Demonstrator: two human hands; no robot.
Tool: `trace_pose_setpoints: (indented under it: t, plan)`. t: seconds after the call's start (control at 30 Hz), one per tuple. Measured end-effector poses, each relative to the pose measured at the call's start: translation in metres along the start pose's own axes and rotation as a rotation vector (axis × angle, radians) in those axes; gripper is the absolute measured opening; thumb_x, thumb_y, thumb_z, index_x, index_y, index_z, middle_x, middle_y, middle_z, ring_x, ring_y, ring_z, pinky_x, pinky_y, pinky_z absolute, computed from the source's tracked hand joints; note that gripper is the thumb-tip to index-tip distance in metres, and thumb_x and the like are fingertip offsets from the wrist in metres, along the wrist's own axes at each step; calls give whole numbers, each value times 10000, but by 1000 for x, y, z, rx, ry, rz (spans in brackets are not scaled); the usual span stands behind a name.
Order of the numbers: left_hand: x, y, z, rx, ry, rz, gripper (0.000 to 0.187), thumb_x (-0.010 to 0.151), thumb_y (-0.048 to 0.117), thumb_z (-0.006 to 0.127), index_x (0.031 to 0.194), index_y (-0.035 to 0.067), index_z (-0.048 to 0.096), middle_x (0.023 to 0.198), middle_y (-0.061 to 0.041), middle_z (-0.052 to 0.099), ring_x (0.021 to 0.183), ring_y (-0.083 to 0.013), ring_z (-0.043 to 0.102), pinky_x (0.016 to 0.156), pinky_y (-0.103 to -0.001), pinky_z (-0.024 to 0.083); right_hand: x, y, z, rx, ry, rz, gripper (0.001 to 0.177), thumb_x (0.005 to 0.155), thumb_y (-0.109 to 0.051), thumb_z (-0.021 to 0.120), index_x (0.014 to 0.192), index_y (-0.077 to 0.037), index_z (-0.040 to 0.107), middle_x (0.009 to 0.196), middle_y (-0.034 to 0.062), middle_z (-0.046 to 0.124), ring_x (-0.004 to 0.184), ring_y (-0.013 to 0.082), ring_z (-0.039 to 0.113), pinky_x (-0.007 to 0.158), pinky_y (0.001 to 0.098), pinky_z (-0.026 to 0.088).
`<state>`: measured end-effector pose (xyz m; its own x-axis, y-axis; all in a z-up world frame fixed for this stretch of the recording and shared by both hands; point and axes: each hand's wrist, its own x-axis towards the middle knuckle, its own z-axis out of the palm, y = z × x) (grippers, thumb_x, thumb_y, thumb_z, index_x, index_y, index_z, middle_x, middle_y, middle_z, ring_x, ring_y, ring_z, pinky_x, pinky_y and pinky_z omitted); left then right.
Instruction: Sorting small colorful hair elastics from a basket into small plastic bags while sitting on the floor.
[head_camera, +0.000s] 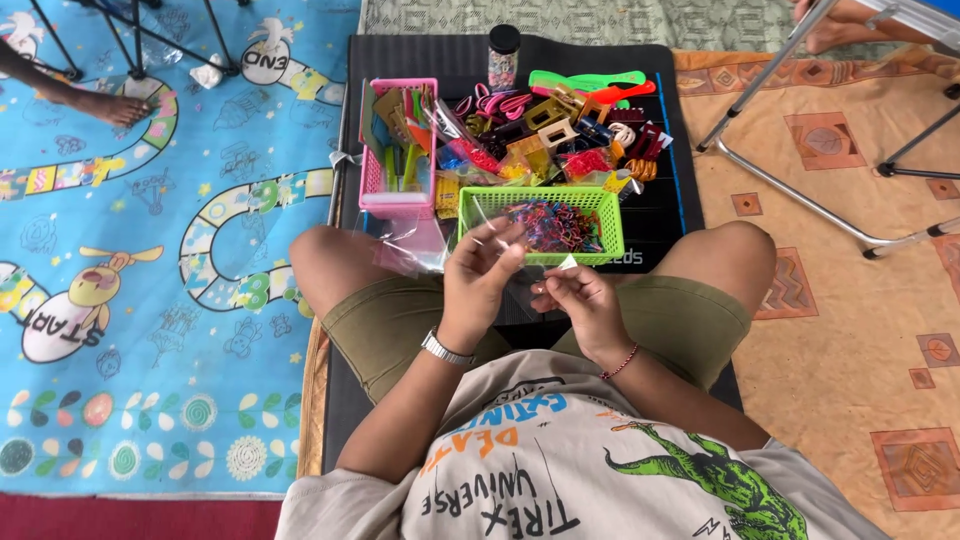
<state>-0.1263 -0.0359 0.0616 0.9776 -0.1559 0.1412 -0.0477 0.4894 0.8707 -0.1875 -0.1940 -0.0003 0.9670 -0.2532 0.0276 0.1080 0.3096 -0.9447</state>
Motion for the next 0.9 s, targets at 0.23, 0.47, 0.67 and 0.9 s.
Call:
trace_pose_setpoints:
  t: [0.23,0.47,0.67,0.9]
  plan:
    - [6,-15,-13,150,129,7,244,812,63,877,978,-40,732,764,-155,761,667,-129,710,608,-269,621,-3,-5,6,-42,-108,-42,373,913,-147,751,1184,68,612,988,278,749,796,297,773,673,390,649]
    - [-10,17,-18,757,99,290,162,797,246,906,883,162,798,562,-54,676,550,-171,696,502,-261,540,9,-67,14,-505,-114,-733,372,921,-82,727,1225,72,578,1220,197,623,1126,322,615,937,398,522]
    - [-14,30,-19,1035,-47,543,136,876,210,827,929,123,736,656,-98,688,622,-295,715,515,-376,583,6,-121,44,-864,-246,-1045,361,854,-32,795,1185,64,685,1152,194,684,1039,384,671,899,486,544]
    - [-22,21,-32,1285,-297,633,68,962,149,693,1028,138,704,788,-53,716,762,-234,747,632,-305,597,-8,-114,32,-1123,-306,-781,149,886,-115,773,1007,-52,713,833,66,673,800,302,691,733,446,557]
